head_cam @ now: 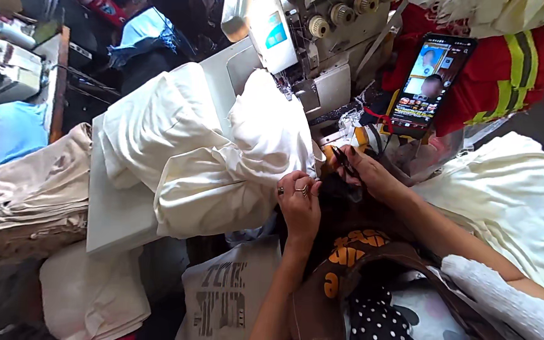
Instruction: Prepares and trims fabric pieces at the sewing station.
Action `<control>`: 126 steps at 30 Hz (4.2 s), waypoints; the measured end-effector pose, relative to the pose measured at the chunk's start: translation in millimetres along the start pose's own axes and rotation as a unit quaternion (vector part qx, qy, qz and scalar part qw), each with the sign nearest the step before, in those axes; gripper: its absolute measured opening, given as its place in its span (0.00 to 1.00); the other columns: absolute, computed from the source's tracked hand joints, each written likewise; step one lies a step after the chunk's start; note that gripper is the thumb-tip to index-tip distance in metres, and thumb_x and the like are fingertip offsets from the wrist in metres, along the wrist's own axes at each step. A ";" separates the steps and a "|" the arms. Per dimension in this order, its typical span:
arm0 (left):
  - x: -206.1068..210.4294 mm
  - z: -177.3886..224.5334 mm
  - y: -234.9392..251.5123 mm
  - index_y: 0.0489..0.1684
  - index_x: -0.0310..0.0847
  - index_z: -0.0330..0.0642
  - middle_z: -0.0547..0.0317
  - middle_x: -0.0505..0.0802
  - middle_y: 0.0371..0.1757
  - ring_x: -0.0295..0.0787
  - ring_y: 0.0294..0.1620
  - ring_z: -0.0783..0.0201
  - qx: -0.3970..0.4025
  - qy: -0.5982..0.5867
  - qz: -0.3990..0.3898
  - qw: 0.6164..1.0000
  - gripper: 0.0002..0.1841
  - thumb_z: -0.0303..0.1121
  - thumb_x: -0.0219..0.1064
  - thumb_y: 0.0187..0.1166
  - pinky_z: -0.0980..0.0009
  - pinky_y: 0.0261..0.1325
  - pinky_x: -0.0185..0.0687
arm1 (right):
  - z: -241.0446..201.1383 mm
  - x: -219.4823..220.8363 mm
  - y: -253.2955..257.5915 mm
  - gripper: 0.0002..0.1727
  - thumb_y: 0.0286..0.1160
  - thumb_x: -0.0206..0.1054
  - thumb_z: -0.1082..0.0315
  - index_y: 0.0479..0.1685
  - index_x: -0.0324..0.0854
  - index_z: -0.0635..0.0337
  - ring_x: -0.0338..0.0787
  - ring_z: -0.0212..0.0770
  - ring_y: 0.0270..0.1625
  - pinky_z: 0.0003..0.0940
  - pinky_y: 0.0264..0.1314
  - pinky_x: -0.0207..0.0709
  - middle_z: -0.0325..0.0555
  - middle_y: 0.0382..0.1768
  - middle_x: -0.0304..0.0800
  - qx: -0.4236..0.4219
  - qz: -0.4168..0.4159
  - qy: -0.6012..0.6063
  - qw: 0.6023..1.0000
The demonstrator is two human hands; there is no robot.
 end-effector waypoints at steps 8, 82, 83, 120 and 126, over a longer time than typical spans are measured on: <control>-5.4 12.4 -0.4 0.39 0.86 0.42 0.53 0.88 0.52 0.82 0.63 0.56 0.017 -0.007 0.017 1.000 0.13 0.41 0.64 0.86 0.53 0.70 0.72 | 8.0 23.9 7.7 0.20 0.92 0.47 0.54 0.44 0.83 0.54 0.66 0.20 0.16 0.15 0.17 0.58 0.29 0.20 0.76 0.076 -0.062 0.043 0.994; 66.2 -9.5 -42.5 0.64 0.85 0.36 0.43 0.93 0.53 0.95 0.44 0.46 -0.006 0.000 -0.347 0.938 0.15 0.30 0.68 0.81 0.47 0.47 0.90 | 68.8 -65.8 -54.2 0.07 0.80 0.69 0.70 0.49 0.87 0.61 0.73 0.26 0.21 0.23 0.25 0.69 0.38 0.26 0.82 0.180 0.162 -0.137 0.961; 66.4 -8.8 -41.2 0.61 0.87 0.37 0.44 0.94 0.52 0.95 0.44 0.47 -0.010 -0.014 -0.339 0.941 0.14 0.31 0.68 0.82 0.48 0.48 0.90 | 70.3 -64.9 -55.4 0.08 0.81 0.67 0.71 0.52 0.85 0.62 0.68 0.24 0.15 0.19 0.19 0.64 0.36 0.21 0.78 0.197 0.163 -0.069 0.964; 67.7 -0.1 -10.4 0.40 0.94 0.42 0.53 0.85 0.63 0.83 0.63 0.66 -0.013 -0.394 -0.232 0.890 0.07 0.20 0.73 0.71 0.71 0.65 0.84 | 67.6 -15.1 -52.4 0.16 0.91 0.55 0.57 0.43 0.82 0.57 0.67 0.20 0.13 0.13 0.16 0.62 0.31 0.16 0.73 0.224 0.035 0.099 0.969; 47.9 -17.6 -23.7 0.38 0.91 0.44 0.58 0.81 0.68 0.84 0.52 0.73 -0.107 -0.441 -0.208 0.866 0.05 0.24 0.76 0.70 0.79 0.48 0.87 | 47.7 -14.9 -39.3 0.04 0.73 0.72 0.75 0.43 0.87 0.60 0.67 0.22 0.13 0.16 0.15 0.63 0.36 0.20 0.80 0.144 0.066 0.101 0.982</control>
Point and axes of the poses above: each hand's wrist, its own y-axis towards the middle knuckle, its own x-axis out of the palm, z = x × y, the point moved 9 cm from there along y, towards the middle knuckle
